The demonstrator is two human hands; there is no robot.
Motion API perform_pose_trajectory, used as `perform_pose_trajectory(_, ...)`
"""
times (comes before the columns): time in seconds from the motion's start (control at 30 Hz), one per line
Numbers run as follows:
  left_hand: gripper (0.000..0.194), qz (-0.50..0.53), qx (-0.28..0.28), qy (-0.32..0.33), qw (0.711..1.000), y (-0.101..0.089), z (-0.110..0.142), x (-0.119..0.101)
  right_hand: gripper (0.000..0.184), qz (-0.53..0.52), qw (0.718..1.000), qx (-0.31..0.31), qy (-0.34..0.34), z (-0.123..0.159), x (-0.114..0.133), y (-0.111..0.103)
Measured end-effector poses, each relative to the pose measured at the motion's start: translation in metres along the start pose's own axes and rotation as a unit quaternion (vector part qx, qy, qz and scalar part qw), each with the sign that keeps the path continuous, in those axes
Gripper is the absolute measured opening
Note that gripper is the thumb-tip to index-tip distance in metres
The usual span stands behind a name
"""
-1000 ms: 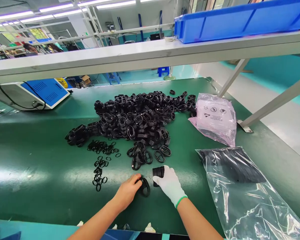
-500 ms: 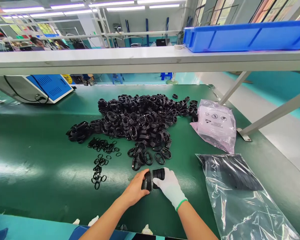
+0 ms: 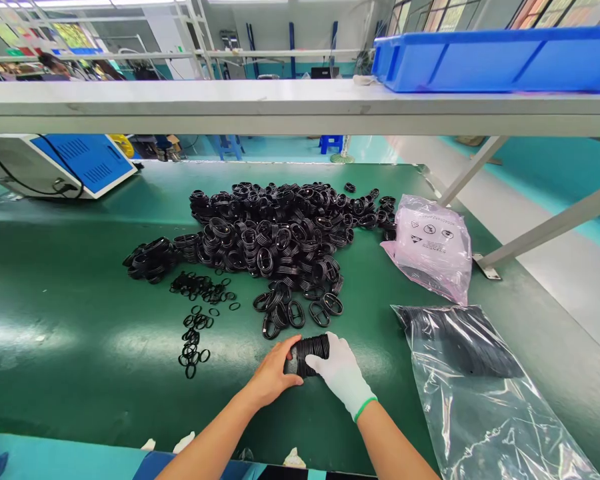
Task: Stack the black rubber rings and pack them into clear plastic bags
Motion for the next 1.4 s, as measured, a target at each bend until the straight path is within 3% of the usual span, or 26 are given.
perform_pose_trajectory(0.13,0.083,-0.011,-0.002,0.005,1.0,0.005,0.003,-0.002,0.057,0.037,0.998,0.008,0.044,0.0,0.003,0.006)
perform_pose_trajectory(0.23,0.083,-0.009,-0.005,0.015,1.0,-0.002,0.007,-0.01,0.06,0.051,0.996,-0.001,0.073,0.001,0.003,0.011)
perform_pose_trajectory(0.33,0.051,0.001,-0.118,0.012,0.993,-0.035,0.002,-0.019,0.059,0.052,0.995,0.004,0.08,0.0,0.003,0.013)
perform_pose_trajectory(0.43,0.025,-0.062,-0.255,-0.054,0.963,-0.078,-0.015,-0.024,0.059,0.044,0.996,0.011,0.083,0.0,0.002,0.013)
perform_pose_trajectory(0.57,0.031,-0.147,-0.242,-0.083,0.955,-0.1,-0.051,-0.03,0.057,0.04,0.995,0.014,0.088,0.001,0.003,0.012)
perform_pose_trajectory(0.67,0.024,-0.182,-0.209,-0.054,0.959,-0.098,-0.067,-0.039,0.056,0.04,0.995,0.014,0.092,0.002,0.004,0.011)
perform_pose_trajectory(0.77,0.015,-0.216,-0.182,-0.022,0.959,-0.093,-0.062,-0.052,0.057,0.035,0.995,0.011,0.089,0.001,0.004,0.011)
perform_pose_trajectory(0.87,0.017,-0.247,-0.133,0.034,0.959,-0.083,-0.036,-0.058,0.058,0.034,0.996,0.011,0.087,0.0,0.005,0.011)
perform_pose_trajectory(0.97,0.024,-0.277,-0.023,0.116,0.954,-0.064,0.002,-0.049,0.059,0.036,0.996,0.01,0.086,0.001,0.007,0.008)
perform_pose_trajectory(1.03,0.031,-0.283,0.046,0.136,0.948,-0.052,0.024,-0.036,0.058,0.034,0.996,0.011,0.084,0.002,0.008,0.005)
perform_pose_trajectory(1.1,0.033,-0.279,0.068,0.109,0.951,-0.044,0.037,-0.025,0.058,0.032,0.996,0.017,0.085,0.003,0.009,0.004)
perform_pose_trajectory(1.17,0.032,-0.277,0.034,0.046,0.959,-0.04,0.039,-0.02,0.059,0.029,0.996,0.022,0.084,0.003,0.009,0.004)
perform_pose_trajectory(1.2,0.037,-0.279,0.005,0.013,0.96,-0.038,0.037,-0.02,0.06,0.028,0.996,0.022,0.083,0.003,0.009,0.004)
perform_pose_trajectory(1.3,0.077,-0.309,-0.04,-0.057,0.949,-0.026,0.028,-0.023,0.059,0.03,0.996,0.02,0.081,0.003,0.009,0.004)
perform_pose_trajectory(1.4,0.083,-0.299,-0.028,-0.075,0.951,-0.018,0.021,-0.022,0.056,0.026,0.996,0.018,0.082,0.004,0.009,0.004)
Point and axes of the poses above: each hand's wrist, its own z-axis away from the middle knuckle, its own y-axis out of the palm, x = y × z, the point moved 4 cm from there along -z, towards the middle knuckle, and after that the axes turned 8 degrees about z, right-handed, at the moved point
